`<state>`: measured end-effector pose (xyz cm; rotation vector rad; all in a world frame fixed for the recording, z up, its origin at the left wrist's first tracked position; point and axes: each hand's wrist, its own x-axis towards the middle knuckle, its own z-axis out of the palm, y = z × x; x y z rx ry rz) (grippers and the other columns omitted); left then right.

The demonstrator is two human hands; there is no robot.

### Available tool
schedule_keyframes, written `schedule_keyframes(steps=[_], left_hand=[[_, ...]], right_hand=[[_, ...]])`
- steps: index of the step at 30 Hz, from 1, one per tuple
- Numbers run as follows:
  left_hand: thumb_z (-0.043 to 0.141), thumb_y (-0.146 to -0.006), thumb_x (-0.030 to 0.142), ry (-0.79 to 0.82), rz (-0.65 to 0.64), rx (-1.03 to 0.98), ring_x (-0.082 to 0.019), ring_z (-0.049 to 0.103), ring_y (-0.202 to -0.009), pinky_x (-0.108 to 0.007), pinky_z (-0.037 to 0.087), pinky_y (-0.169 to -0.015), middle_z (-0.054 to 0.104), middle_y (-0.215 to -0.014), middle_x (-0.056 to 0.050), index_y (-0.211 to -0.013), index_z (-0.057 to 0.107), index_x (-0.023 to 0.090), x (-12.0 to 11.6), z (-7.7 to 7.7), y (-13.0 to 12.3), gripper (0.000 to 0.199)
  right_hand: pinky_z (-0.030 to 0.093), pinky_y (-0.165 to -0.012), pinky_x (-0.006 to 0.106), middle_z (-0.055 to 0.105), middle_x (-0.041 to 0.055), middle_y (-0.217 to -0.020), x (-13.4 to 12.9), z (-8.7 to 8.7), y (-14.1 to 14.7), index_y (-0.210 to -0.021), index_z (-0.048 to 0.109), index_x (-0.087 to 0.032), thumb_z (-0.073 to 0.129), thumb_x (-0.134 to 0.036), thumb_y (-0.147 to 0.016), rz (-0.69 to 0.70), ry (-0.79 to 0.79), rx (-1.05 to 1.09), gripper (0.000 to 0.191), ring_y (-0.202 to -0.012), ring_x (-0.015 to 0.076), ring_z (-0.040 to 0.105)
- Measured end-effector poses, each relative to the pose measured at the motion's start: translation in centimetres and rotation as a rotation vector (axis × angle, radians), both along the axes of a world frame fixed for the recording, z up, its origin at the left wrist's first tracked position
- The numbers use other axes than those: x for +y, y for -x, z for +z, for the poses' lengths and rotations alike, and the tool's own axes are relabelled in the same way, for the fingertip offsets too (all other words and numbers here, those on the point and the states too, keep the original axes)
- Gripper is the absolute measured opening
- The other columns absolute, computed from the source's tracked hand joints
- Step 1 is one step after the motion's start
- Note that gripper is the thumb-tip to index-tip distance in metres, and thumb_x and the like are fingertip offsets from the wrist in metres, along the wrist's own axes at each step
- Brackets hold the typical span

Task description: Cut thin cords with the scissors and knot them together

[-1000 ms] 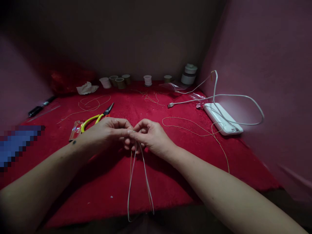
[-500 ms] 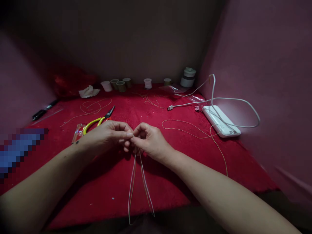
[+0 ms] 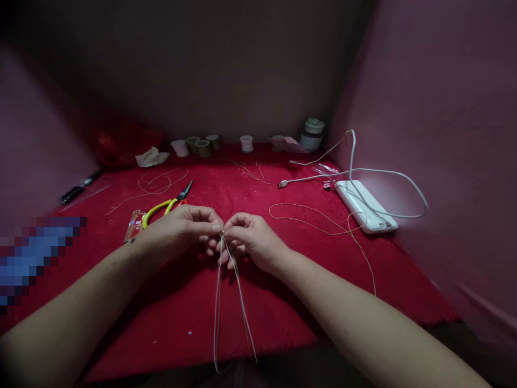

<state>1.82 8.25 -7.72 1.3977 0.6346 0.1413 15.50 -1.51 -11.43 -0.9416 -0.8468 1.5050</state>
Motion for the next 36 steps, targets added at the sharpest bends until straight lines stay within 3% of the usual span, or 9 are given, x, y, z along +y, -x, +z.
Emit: schedule_keyframes(steps=[8,15,24,36], left_hand=[[0.064,-0.068,0.021,-0.025,0.005,0.014,-0.014,0.058,-0.048,-0.026,0.047,-0.051,0.060,-0.055,-0.005,-0.065,0.054,0.011,0.1,-0.3,-0.1,0.015],[0.065,-0.068,0.022,0.021,0.010,0.009,-0.012,0.057,-0.046,-0.023,0.045,-0.047,0.061,-0.054,-0.005,-0.066,0.055,0.011,0.1,-0.1,0.1,0.015],[0.060,-0.073,0.019,0.059,0.043,-0.053,-0.011,0.057,-0.048,-0.021,0.044,-0.048,0.061,-0.055,-0.003,-0.070,0.053,0.013,-0.3,0.2,0.0,0.010],[0.060,-0.073,0.021,-0.158,0.066,-0.072,-0.011,0.055,-0.049,-0.022,0.042,-0.049,0.058,-0.056,-0.001,-0.069,0.054,0.012,-0.6,0.4,-0.1,0.012]], right_hand=[[0.045,-0.035,0.019,0.063,0.0031,-0.064,0.1,0.4,0.6,-0.078,0.041,-0.017,0.067,-0.034,-0.070,-0.053,0.006,-0.076,0.032,-0.044,0.0134,0.059],[0.043,-0.033,0.015,0.059,-0.0034,-0.057,-0.1,0.8,1.6,-0.074,0.042,-0.017,0.061,-0.027,-0.073,-0.156,-0.081,-0.227,0.021,-0.039,0.0082,0.055],[0.044,-0.034,0.018,0.063,0.0014,-0.063,0.0,0.5,1.1,-0.075,0.042,-0.016,0.063,-0.022,-0.069,-0.119,-0.017,-0.017,0.023,-0.044,0.0120,0.059],[0.045,-0.035,0.019,0.061,0.0012,-0.060,0.0,0.3,0.9,-0.073,0.048,-0.015,0.059,-0.018,-0.069,-0.065,0.029,-0.069,0.013,-0.044,0.0124,0.058]])
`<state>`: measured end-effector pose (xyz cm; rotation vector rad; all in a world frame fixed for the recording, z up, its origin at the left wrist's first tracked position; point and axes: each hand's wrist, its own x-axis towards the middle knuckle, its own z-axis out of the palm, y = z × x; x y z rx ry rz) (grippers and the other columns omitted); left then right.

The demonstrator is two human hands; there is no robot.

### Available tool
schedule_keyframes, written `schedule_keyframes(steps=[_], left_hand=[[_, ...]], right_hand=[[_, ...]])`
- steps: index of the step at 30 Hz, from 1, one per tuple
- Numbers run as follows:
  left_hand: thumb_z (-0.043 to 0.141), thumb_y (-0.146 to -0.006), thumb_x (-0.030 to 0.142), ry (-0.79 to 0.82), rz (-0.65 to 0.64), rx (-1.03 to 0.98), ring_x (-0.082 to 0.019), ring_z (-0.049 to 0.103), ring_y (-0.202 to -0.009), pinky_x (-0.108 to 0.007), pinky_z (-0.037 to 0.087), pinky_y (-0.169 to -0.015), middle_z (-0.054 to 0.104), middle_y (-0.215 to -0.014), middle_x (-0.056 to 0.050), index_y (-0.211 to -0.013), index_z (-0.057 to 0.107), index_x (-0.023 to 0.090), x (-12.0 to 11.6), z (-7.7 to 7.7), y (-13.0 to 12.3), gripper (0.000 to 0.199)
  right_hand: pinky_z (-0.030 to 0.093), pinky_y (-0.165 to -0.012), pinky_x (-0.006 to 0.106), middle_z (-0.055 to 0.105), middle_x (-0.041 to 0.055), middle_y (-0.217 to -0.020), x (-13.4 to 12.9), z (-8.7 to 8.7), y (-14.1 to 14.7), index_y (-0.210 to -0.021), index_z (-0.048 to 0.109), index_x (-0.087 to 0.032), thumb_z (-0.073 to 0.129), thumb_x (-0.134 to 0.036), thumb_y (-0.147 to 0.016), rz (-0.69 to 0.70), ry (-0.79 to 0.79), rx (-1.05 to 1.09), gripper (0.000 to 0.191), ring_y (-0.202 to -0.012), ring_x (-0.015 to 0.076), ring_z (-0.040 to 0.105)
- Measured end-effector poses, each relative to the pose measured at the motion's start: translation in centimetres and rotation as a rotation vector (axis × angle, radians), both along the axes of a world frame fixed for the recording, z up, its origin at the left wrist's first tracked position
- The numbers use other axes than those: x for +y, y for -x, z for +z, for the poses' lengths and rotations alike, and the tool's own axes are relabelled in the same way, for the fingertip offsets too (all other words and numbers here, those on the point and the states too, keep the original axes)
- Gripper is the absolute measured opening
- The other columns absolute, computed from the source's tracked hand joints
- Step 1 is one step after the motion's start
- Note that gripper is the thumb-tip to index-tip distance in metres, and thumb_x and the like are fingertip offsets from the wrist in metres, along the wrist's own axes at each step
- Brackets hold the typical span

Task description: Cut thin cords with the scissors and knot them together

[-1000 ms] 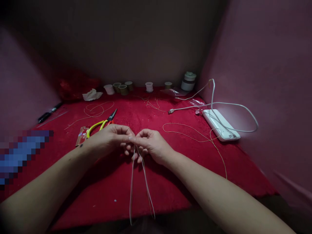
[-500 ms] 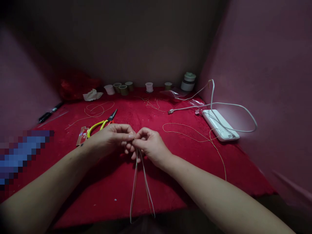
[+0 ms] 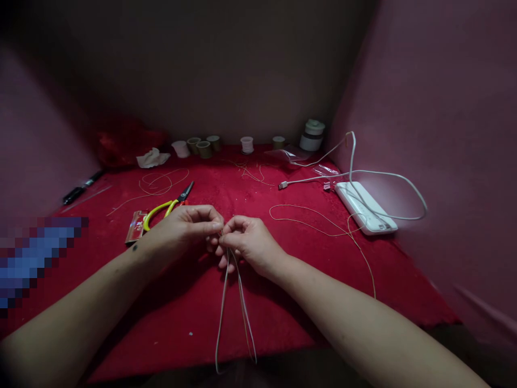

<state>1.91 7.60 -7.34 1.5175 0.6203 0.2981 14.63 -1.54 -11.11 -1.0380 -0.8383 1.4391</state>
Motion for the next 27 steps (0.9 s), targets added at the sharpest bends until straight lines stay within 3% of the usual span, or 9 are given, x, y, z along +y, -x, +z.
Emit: schedule_keyframes(steps=[16,20,25,27], left_hand=[[0.061,-0.074,0.029,-0.054,0.052,-0.031,-0.011,0.054,-0.050,-0.022,0.042,-0.050,0.059,-0.058,-0.001,-0.072,0.054,0.013,-0.2,0.1,0.0,0.017],[0.054,-0.080,0.037,0.081,0.030,-0.113,-0.012,0.057,-0.056,-0.023,0.044,-0.054,0.060,-0.064,-0.004,-0.083,0.055,0.013,0.0,-0.4,-0.1,0.025],[0.055,-0.081,0.035,0.389,-0.119,-0.196,-0.014,0.061,-0.068,-0.030,0.049,-0.068,0.059,-0.074,-0.005,-0.085,0.056,0.010,-1.1,-0.9,-0.6,0.025],[0.054,-0.081,0.036,0.453,-0.184,-0.192,-0.014,0.060,-0.064,-0.034,0.051,-0.067,0.058,-0.076,-0.005,-0.084,0.057,0.011,-1.8,-0.9,-0.6,0.026]], right_hand=[[0.048,-0.040,0.020,0.063,0.0044,-0.065,-0.2,0.3,-0.5,-0.072,0.050,-0.013,0.065,-0.021,-0.069,0.022,0.005,0.059,0.017,-0.050,0.0139,0.062],[0.049,-0.044,0.022,0.064,0.0052,-0.069,0.0,0.7,-1.2,-0.075,0.050,-0.013,0.066,-0.023,-0.069,0.002,-0.075,0.123,0.020,-0.056,0.0155,0.063],[0.050,-0.045,0.023,0.062,0.0030,-0.070,0.0,1.2,-1.8,-0.075,0.051,-0.014,0.068,-0.025,-0.068,-0.077,-0.140,0.112,0.021,-0.053,0.0122,0.060],[0.048,-0.043,0.021,0.061,0.0016,-0.067,-0.1,1.4,-1.9,-0.074,0.052,-0.014,0.068,-0.024,-0.067,-0.110,-0.139,0.101,0.020,-0.050,0.0103,0.057]])
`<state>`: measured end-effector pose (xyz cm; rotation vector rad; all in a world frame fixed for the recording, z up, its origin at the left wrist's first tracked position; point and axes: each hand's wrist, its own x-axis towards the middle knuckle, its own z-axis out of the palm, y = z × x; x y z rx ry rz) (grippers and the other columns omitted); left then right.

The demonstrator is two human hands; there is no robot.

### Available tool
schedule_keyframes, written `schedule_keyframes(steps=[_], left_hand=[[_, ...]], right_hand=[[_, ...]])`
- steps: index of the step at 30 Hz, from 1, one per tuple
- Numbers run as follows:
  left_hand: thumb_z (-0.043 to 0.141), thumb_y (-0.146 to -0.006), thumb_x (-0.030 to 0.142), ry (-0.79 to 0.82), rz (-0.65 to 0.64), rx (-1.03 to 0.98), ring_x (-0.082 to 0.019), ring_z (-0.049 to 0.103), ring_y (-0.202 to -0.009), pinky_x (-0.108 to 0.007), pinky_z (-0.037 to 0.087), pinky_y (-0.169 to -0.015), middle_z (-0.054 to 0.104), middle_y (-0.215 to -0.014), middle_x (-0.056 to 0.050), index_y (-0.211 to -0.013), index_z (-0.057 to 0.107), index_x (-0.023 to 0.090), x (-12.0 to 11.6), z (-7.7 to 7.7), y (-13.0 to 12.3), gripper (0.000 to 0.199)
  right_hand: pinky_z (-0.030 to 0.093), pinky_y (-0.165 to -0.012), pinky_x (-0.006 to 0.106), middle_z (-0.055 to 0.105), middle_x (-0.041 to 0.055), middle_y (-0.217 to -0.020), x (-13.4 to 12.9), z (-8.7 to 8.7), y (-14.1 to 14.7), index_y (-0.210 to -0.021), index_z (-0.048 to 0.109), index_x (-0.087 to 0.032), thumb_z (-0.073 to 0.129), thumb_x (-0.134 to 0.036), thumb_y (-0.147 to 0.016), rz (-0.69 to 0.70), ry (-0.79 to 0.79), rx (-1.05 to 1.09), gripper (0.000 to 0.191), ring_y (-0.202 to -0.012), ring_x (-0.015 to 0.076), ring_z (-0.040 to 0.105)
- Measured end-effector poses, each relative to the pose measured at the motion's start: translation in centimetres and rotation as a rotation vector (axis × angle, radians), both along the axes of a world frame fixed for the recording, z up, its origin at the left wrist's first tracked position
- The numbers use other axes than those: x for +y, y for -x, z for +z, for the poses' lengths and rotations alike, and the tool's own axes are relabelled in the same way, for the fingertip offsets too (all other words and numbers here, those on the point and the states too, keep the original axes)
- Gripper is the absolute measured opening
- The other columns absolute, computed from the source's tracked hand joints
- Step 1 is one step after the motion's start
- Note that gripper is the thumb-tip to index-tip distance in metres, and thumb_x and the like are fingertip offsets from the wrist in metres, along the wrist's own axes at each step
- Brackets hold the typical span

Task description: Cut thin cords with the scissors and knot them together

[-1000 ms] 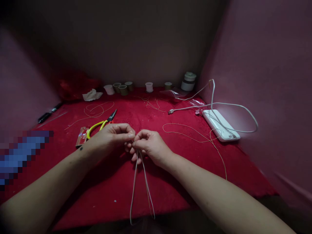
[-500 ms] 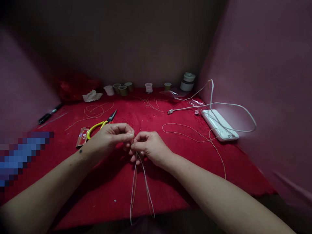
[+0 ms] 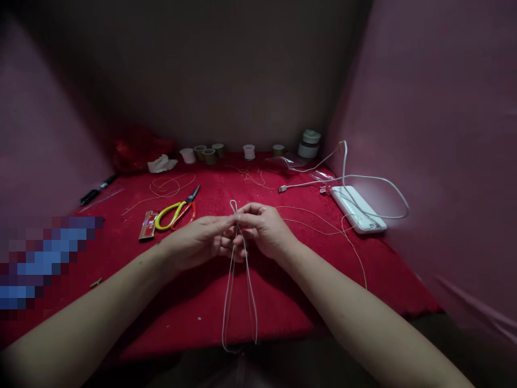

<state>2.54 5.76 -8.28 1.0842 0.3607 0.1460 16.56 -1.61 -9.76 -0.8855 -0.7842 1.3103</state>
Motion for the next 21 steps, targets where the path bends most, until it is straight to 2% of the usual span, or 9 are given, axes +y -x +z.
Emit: schedule_keyframes(steps=[2,4,6,11,16,21], left_hand=[[0.055,-0.080,0.035,-0.019,-0.037,0.033,-0.010,0.055,-0.052,-0.029,0.050,-0.055,0.057,-0.074,-0.004,-0.085,0.057,0.011,-0.6,0.1,0.2,0.025],[0.057,-0.078,0.032,-0.068,-0.036,0.087,-0.004,0.042,-0.041,-0.021,0.041,-0.041,0.054,-0.068,-0.001,-0.085,0.058,0.011,-1.1,0.3,0.6,0.023],[0.059,-0.077,0.029,-0.110,-0.020,0.141,-0.002,0.033,-0.037,-0.017,0.032,-0.035,0.050,-0.063,0.001,-0.085,0.057,0.011,-1.4,0.6,1.2,0.020],[0.061,-0.075,0.028,-0.156,0.021,0.211,-0.001,0.029,-0.035,-0.015,0.024,-0.033,0.050,-0.061,0.002,-0.086,0.057,0.014,-2.1,1.5,3.4,0.019],[0.060,-0.076,0.026,-0.157,0.094,0.183,0.001,0.025,-0.034,-0.014,0.019,-0.034,0.049,-0.060,0.003,-0.093,0.056,0.017,-2.9,2.5,4.8,0.020],[0.059,-0.078,0.028,-0.180,0.010,0.173,0.001,0.022,-0.035,-0.015,0.014,-0.035,0.049,-0.059,0.002,-0.102,0.054,0.017,-4.6,3.3,4.5,0.027]], right_hand=[[0.047,-0.043,0.020,0.060,0.0014,-0.066,-0.1,0.2,0.0,-0.073,0.053,-0.014,0.069,-0.022,-0.065,-0.019,0.009,0.000,0.019,-0.052,0.0100,0.057],[0.045,-0.041,0.018,0.061,0.0016,-0.068,-0.2,0.5,0.0,-0.072,0.053,-0.014,0.069,-0.020,-0.064,-0.015,0.019,-0.001,0.019,-0.053,0.0096,0.056],[0.041,-0.037,0.016,0.061,0.0015,-0.068,-0.4,1.0,0.1,-0.072,0.052,-0.014,0.069,-0.020,-0.065,0.002,0.025,-0.011,0.019,-0.051,0.0087,0.055],[0.040,-0.039,0.016,0.062,0.0000,-0.067,-0.8,2.2,0.1,-0.076,0.050,-0.016,0.066,-0.021,-0.069,0.024,0.030,-0.053,0.018,-0.049,0.0085,0.057],[0.042,-0.043,0.017,0.062,-0.0015,-0.066,-1.5,4.2,0.6,-0.079,0.049,-0.017,0.063,-0.019,-0.072,-0.013,0.016,-0.069,0.015,-0.049,0.0077,0.057],[0.037,-0.040,0.014,0.062,-0.0008,-0.068,-2.3,7.0,1.8,-0.078,0.049,-0.016,0.058,-0.016,-0.076,-0.044,-0.049,-0.118,0.009,-0.047,0.0054,0.054]])
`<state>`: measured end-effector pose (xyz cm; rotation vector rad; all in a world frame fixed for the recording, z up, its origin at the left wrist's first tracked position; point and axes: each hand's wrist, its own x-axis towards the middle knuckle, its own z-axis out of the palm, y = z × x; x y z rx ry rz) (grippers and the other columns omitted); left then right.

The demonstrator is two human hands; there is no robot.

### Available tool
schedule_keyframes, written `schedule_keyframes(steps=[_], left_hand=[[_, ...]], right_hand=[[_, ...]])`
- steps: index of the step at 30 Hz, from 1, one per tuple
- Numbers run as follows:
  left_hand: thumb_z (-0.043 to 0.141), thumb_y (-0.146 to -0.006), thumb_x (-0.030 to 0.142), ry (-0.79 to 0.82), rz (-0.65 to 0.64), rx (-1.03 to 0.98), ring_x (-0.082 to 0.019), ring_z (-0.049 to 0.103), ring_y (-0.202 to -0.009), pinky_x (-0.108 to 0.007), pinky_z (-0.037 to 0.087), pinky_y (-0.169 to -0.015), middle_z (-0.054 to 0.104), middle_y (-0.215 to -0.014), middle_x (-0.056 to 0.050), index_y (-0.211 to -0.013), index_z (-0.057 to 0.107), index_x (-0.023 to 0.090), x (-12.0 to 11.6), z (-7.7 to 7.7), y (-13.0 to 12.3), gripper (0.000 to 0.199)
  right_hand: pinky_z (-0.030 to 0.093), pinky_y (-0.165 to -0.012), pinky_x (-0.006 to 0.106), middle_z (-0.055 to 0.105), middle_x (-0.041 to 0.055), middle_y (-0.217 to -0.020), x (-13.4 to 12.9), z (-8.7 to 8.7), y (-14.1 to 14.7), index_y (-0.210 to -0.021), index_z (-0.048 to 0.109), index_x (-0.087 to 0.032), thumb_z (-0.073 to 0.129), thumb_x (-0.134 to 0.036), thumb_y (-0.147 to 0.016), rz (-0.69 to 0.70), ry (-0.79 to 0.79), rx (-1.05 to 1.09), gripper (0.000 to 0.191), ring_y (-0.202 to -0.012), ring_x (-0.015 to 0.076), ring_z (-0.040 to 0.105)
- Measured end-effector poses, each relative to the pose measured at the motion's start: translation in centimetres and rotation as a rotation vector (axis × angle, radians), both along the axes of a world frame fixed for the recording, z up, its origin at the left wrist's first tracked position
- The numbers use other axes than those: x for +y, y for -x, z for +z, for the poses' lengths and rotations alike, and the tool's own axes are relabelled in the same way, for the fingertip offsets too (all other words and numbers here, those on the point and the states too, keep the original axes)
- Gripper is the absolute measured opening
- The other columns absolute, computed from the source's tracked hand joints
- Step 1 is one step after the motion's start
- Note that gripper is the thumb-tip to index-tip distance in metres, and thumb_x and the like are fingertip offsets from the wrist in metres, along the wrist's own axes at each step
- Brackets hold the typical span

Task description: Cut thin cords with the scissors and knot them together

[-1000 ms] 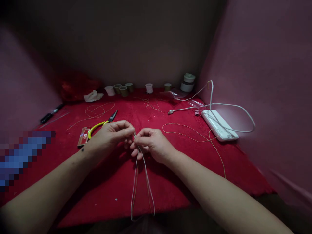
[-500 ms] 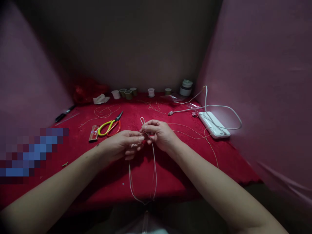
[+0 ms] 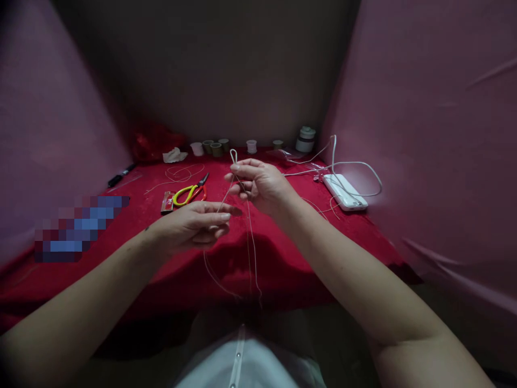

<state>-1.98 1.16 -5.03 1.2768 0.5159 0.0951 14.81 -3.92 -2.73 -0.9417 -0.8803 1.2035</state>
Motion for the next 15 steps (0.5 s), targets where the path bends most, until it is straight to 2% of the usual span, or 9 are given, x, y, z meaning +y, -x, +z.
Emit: schedule_keyframes(steps=[5,9,15], left_hand=[[0.057,-0.079,0.031,-0.041,-0.107,-0.059,-0.001,0.020,-0.036,-0.015,0.012,-0.035,0.044,-0.054,0.005,-0.117,0.047,0.019,-2.0,0.1,-0.6,0.042],[0.052,-0.082,0.035,-0.101,-0.204,-0.085,-0.002,0.022,-0.036,-0.017,0.013,-0.035,0.046,-0.056,0.003,-0.117,0.050,0.017,-3.5,-0.3,-0.8,0.039],[0.046,-0.085,0.033,-0.044,-0.132,-0.142,-0.002,0.021,-0.037,-0.017,0.016,-0.036,0.046,-0.056,0.003,-0.114,0.051,0.015,-4.5,-1.5,0.0,0.035]], right_hand=[[0.038,-0.043,0.014,0.062,-0.0002,-0.066,-1.1,2.2,0.8,-0.076,0.049,-0.015,0.057,-0.012,-0.076,-0.039,-0.066,-0.090,0.008,-0.046,0.0045,0.052],[0.038,-0.044,0.015,0.062,0.0003,-0.064,-2.2,3.0,1.2,-0.075,0.050,-0.015,0.060,-0.013,-0.074,-0.052,-0.058,-0.138,0.010,-0.046,0.0044,0.050],[0.033,-0.041,0.015,0.060,0.0017,-0.064,-3.8,3.0,1.6,-0.071,0.053,-0.014,0.061,-0.012,-0.072,-0.084,-0.044,-0.163,0.009,-0.044,0.0035,0.044]])
